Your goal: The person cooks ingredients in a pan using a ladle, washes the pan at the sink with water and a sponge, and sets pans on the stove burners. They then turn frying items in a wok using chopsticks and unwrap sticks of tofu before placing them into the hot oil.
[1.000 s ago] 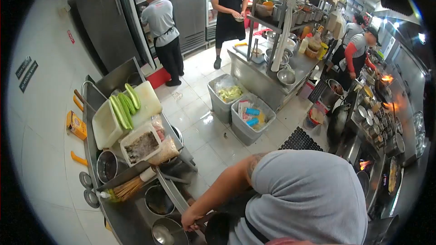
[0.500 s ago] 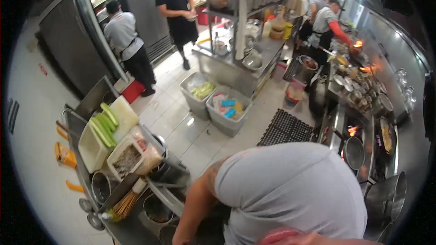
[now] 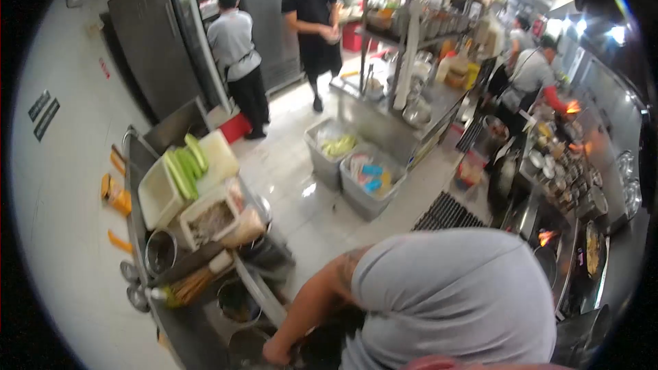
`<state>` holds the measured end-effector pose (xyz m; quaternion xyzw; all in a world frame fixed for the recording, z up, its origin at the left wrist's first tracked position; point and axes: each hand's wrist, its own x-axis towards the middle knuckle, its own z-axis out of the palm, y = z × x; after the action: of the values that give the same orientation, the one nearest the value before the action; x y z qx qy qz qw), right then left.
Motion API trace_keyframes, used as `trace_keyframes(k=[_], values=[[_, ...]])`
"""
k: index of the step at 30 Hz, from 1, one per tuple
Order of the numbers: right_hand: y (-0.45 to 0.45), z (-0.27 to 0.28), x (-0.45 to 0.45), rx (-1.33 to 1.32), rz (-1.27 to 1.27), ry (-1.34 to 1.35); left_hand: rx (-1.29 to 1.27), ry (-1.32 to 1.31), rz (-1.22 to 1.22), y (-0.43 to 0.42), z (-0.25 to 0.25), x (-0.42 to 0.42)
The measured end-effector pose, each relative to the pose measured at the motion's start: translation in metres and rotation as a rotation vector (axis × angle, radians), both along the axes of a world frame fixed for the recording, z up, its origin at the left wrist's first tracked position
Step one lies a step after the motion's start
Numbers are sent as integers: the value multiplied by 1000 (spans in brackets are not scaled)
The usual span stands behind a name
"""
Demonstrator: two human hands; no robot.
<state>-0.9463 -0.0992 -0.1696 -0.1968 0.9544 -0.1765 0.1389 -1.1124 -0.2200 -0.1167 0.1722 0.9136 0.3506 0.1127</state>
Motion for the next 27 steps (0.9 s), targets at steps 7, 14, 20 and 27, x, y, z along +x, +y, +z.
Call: trace_keyframes(k=[7, 14, 20, 27], values=[[16, 72, 67, 35, -386, -261, -17, -92, -13, -2, -18, -5], [27, 89, 82, -69, -415, -19, 29, -259, -20, -17, -24, -20], [47, 113, 98, 66, -443, 23, -545, -46, -222, -10, 41, 3], [40, 137, 117, -63, -470, -50, -270, 29, 68, -7, -53, -46]])
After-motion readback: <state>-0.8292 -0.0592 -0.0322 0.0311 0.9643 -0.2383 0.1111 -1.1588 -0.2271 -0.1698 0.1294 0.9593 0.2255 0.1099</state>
